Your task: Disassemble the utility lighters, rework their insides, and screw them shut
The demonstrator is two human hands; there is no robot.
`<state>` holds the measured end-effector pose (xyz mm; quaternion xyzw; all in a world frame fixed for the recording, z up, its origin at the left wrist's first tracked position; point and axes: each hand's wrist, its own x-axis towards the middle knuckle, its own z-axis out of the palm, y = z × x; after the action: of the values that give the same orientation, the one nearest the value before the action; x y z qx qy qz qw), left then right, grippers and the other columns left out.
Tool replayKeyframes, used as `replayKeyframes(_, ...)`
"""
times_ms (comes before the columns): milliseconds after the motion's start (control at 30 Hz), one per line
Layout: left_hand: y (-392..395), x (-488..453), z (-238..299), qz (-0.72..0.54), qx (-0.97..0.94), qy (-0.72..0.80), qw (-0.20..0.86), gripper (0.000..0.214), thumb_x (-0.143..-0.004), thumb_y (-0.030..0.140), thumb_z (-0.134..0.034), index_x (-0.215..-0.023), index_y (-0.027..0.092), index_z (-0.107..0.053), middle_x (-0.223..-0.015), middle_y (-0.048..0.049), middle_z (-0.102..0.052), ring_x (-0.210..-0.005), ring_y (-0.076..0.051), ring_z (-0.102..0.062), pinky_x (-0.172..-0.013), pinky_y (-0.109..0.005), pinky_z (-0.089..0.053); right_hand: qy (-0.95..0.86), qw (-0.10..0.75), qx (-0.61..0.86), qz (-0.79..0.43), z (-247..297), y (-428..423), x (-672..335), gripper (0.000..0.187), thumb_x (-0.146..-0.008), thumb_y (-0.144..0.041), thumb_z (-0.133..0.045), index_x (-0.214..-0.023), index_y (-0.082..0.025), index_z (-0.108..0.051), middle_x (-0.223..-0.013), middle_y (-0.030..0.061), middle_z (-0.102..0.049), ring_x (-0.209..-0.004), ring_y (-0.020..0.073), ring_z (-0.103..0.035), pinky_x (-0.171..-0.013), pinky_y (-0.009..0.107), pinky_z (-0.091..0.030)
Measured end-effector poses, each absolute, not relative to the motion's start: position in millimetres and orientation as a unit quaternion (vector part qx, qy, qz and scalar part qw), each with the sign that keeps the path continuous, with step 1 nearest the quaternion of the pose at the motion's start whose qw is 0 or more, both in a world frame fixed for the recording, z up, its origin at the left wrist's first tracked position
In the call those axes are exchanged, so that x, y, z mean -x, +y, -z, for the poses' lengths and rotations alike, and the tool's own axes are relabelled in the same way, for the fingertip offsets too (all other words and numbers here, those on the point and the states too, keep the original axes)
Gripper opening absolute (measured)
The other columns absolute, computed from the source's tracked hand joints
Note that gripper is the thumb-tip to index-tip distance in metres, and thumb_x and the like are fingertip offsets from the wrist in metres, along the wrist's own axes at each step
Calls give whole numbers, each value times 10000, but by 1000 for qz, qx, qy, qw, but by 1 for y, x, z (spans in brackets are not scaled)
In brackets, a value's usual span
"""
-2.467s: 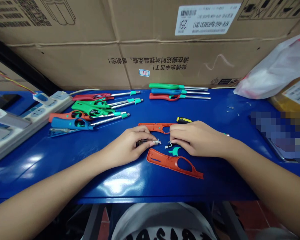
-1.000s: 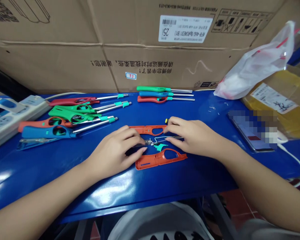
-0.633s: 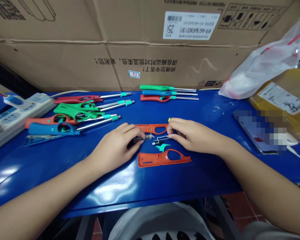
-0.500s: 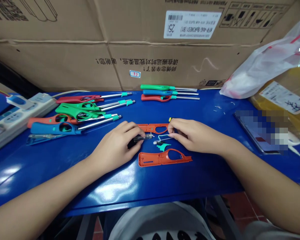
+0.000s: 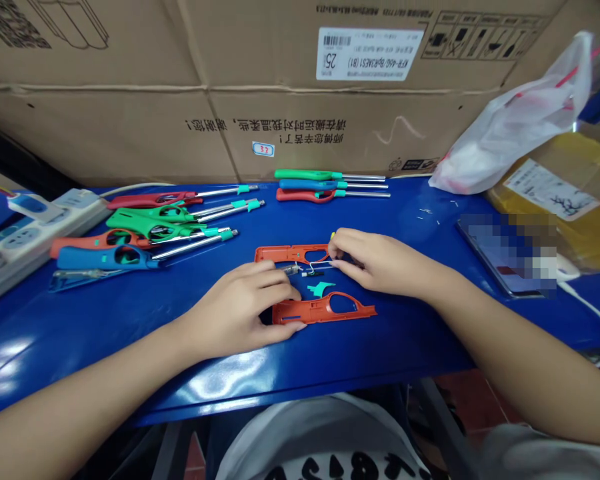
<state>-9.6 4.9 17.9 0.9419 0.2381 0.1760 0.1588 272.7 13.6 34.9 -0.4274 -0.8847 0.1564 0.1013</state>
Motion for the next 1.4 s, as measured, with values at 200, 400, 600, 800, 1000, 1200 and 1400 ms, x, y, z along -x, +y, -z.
replayKeyframes(200, 5, 9, -16, -171, -942, 234, 167, 197, -921, 377, -725, -1007, 200, -715, -967, -45, -743, -899, -221, -667, -835, -367, -512, -908, 128, 362, -169, -34, 10, -270, 150, -1001, -289, -558, -1092, -205, -644, -1115, 71, -650, -895, 186, -626, -738, 306, -460)
replayKeyframes(400, 5, 8, -16, -176, -944, 224, 168, 212, -924, 399, -717, -1003, 203, -726, -952, -46, -751, -888, -213, -672, -833, -355, -519, -925, 90, 323, -180, -32, 8, -266, 189, -1013, -292, -579, -1159, -246, -689, -1200, 57, -666, -981, 185, -658, -783, 304, -486)
replayKeyframes(600, 5, 8, -17, -170, -946, 217, 172, 210, -903, 382, -735, -1008, 200, -731, -940, -51, -745, -893, -219, -672, -843, -348, -519, -916, 78, 342, -194, -35, 9, -269, 130, -1009, -252, -565, -1087, -206, -658, -1139, 63, -711, -971, 200, -672, -798, 312, -488)
replayKeyframes(800, 6, 10, -20, -164, -950, 222, 148, 202, -906, 396, -721, -987, 211, -735, -916, -32, -739, -862, -201, -657, -818, -328, -507, -895, 73, 390, -205, -49, 11, -285, 132, -978, -222, -562, -1062, -208, -663, -1059, 66, -720, -884, 201, -666, -753, 309, -466)
replayKeyframes(1000, 8, 13, -23, -155, -952, 238, 114, 211, -917, 415, -691, -965, 215, -741, -901, -35, -743, -850, -206, -660, -793, -330, -501, -890, 25, 404, -212, -54, 12, -295, 152, -926, -165, -572, -1002, -216, -693, -980, 47, -735, -819, 189, -661, -710, 293, -448)
replayKeyframes(1200, 9, 12, -24, -160, -953, 235, 109, 207, -901, 396, -703, -986, 212, -748, -913, -33, -746, -857, -215, -669, -802, -348, -508, -898, 17, 382, -217, -52, 12, -293, 267, -933, -141, -547, -1100, -240, -731, -1141, 47, -737, -1004, 216, -688, -857, 325, -486)
replayKeyframes(1400, 10, 12, -25, -195, -950, 226, 93, 258, -848, 378, -744, -1039, 204, -741, -983, -48, -762, -900, -233, -672, -807, -357, -523, -898, 49, 398, -183, -62, 8, -299, 257, -936, -198, -555, -1134, -224, -717, -1106, 63, -708, -905, 206, -665, -770, 318, -474)
